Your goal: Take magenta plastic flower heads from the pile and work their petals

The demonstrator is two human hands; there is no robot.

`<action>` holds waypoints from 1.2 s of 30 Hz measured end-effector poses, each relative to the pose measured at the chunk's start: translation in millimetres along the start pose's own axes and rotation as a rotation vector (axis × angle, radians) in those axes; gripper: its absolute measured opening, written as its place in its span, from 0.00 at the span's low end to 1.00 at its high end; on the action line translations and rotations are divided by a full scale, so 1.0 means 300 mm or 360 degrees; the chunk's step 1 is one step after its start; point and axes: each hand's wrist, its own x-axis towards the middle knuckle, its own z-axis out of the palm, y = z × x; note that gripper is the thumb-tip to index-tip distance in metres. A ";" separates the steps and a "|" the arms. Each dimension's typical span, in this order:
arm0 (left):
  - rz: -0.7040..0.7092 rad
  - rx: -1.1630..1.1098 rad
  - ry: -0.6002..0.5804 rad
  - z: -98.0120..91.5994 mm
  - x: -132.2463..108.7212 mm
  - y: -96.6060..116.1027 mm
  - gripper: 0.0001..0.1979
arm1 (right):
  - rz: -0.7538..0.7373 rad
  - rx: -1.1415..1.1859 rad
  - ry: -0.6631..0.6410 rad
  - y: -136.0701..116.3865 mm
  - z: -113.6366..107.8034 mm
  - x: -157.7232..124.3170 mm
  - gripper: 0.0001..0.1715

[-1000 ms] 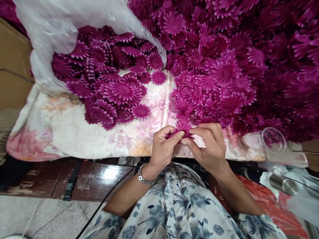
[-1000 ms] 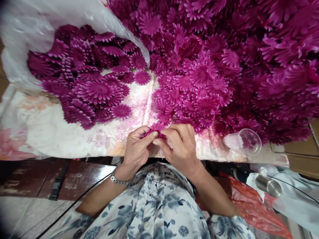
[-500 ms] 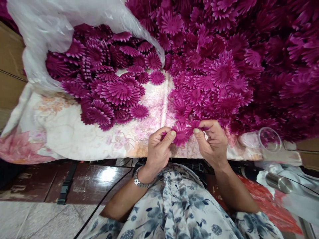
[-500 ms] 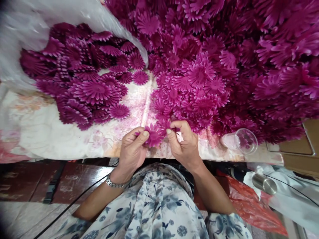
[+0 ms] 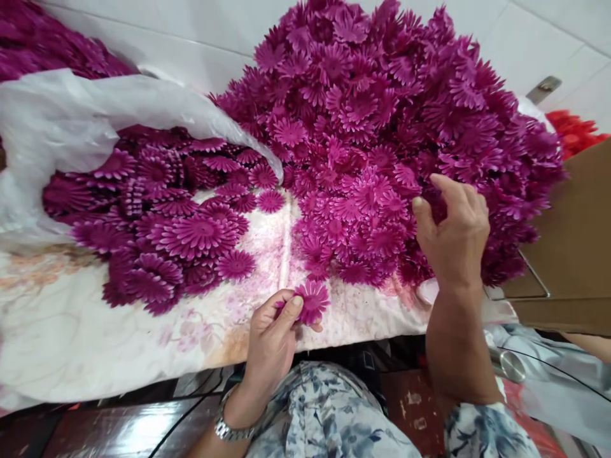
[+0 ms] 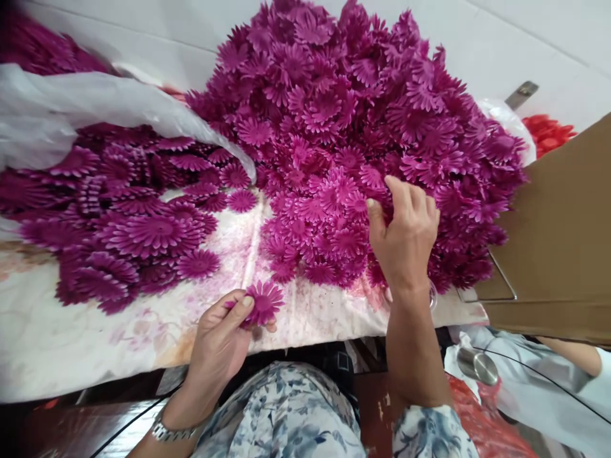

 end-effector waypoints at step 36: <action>0.0233 0.0081 -0.0220 0.016 0.015 -0.025 0.10 | -0.0104 0.1290 -0.0830 -0.288 0.071 -0.326 0.03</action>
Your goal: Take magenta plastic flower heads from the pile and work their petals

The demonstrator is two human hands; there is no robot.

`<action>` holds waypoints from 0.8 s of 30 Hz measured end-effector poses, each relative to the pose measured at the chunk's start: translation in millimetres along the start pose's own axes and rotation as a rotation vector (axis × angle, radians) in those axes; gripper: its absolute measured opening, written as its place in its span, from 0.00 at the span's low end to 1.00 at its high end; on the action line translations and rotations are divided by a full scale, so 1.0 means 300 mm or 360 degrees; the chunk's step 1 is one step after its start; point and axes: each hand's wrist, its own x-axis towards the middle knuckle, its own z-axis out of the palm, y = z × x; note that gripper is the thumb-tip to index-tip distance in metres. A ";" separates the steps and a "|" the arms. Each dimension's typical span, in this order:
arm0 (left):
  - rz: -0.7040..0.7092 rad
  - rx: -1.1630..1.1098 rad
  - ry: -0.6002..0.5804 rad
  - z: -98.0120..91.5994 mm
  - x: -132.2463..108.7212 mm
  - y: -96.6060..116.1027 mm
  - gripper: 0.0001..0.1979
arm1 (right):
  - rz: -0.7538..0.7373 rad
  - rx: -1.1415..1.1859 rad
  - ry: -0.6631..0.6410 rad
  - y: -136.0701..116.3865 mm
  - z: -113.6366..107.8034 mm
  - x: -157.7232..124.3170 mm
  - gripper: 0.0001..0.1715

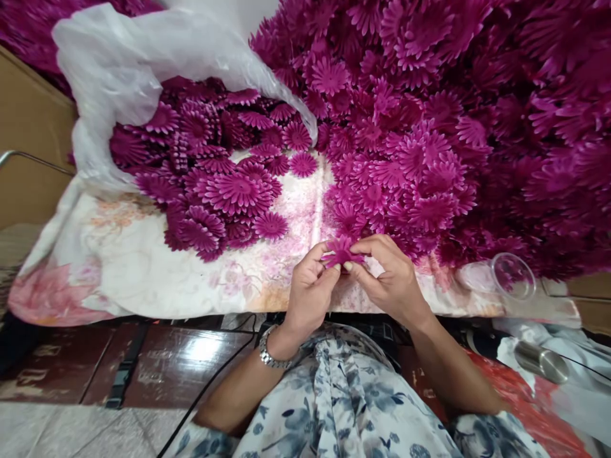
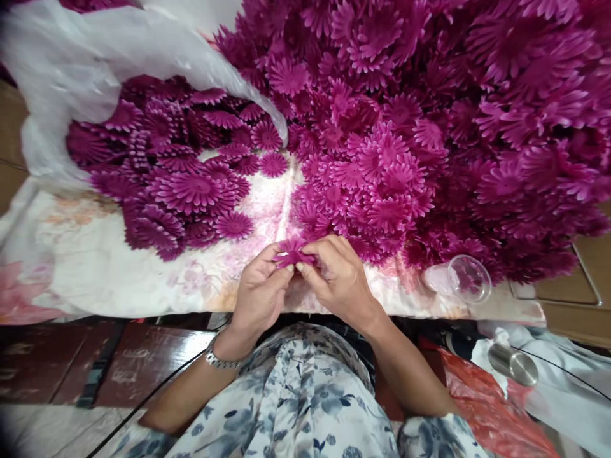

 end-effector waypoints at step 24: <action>0.0745 0.1295 -0.0134 -0.060 -0.037 -0.018 0.24 | 0.0426 0.0657 -0.0120 0.014 0.013 -0.027 0.06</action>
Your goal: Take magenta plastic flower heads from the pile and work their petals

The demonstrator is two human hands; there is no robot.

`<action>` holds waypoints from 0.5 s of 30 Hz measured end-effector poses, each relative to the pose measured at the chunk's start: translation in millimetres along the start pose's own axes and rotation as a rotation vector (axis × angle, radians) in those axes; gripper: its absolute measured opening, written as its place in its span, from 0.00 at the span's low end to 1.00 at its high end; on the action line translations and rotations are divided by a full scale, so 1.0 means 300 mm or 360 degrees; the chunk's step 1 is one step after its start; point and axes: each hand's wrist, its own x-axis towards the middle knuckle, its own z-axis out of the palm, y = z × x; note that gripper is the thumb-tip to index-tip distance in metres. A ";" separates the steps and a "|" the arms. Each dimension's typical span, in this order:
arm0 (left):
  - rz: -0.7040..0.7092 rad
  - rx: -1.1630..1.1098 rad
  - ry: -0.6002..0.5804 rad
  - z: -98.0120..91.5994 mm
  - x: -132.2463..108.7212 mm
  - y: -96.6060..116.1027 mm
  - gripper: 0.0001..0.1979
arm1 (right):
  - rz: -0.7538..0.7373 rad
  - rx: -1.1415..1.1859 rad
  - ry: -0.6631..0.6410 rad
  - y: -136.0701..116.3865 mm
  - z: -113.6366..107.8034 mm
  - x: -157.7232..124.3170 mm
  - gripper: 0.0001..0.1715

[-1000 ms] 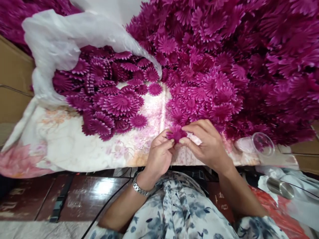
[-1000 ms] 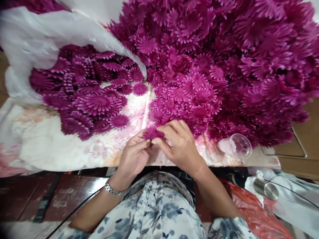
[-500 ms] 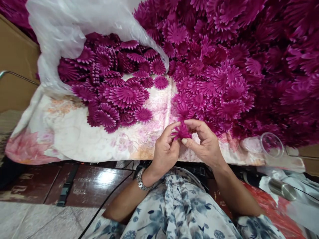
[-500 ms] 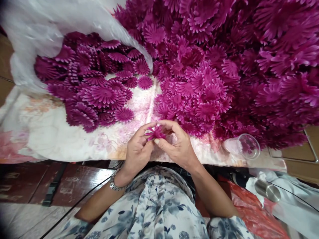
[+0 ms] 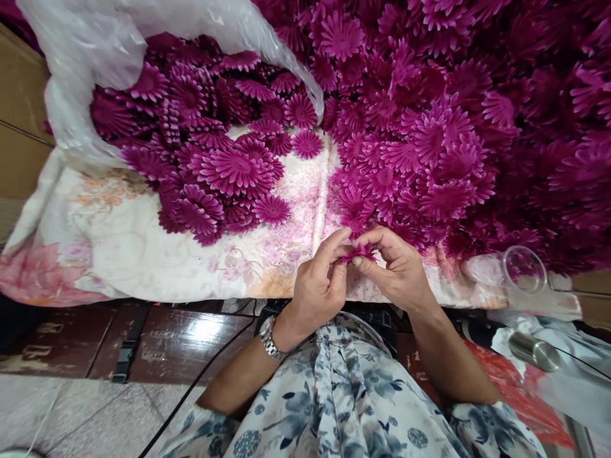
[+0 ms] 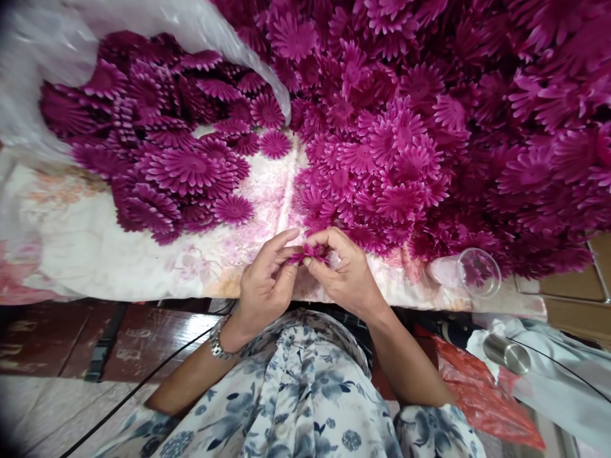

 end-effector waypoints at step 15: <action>0.0027 -0.0072 0.0012 -0.014 -0.011 -0.017 0.19 | -0.0143 -0.0352 0.0021 0.003 -0.001 -0.020 0.06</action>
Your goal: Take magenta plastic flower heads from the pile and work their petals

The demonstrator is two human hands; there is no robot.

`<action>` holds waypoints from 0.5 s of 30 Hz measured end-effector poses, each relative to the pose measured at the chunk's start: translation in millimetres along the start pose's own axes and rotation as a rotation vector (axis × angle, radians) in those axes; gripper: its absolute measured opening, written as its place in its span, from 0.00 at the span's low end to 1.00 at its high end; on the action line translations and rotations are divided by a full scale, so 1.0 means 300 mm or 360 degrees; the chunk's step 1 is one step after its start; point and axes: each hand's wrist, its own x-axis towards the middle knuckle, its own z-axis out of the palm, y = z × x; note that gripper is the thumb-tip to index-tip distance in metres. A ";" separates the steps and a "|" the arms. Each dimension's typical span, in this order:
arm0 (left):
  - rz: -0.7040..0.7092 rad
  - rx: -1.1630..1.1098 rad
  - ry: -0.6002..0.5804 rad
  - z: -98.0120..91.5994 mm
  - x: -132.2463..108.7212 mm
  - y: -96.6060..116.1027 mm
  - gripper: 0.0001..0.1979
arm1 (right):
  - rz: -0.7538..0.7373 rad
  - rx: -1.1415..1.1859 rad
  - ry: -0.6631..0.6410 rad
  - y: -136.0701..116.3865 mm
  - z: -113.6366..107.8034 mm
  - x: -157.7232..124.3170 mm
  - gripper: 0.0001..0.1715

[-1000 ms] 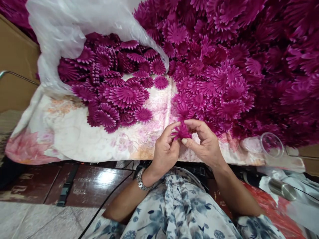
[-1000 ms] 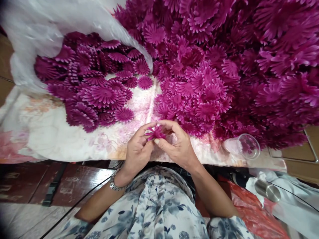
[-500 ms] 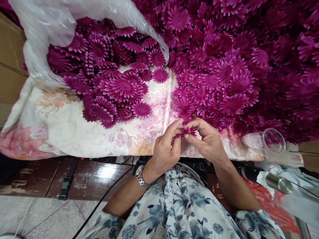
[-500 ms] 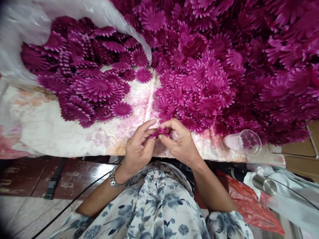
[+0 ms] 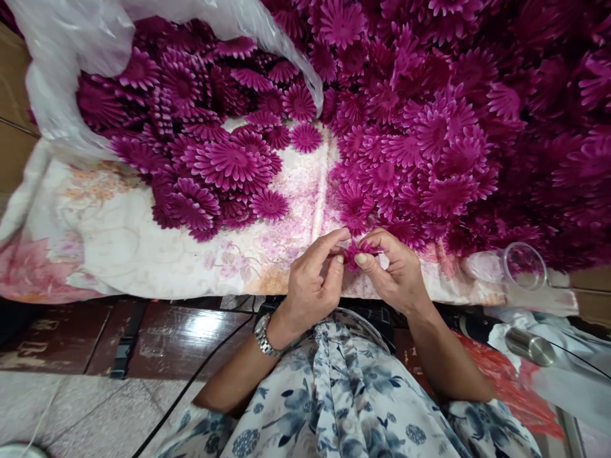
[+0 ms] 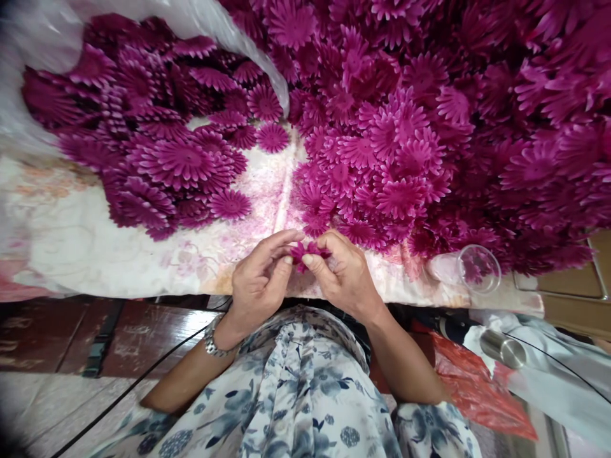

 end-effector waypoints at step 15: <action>-0.0024 -0.0149 -0.0244 -0.025 0.036 0.037 0.07 | 0.0246 0.0446 -0.0145 -0.002 -0.003 -0.002 0.16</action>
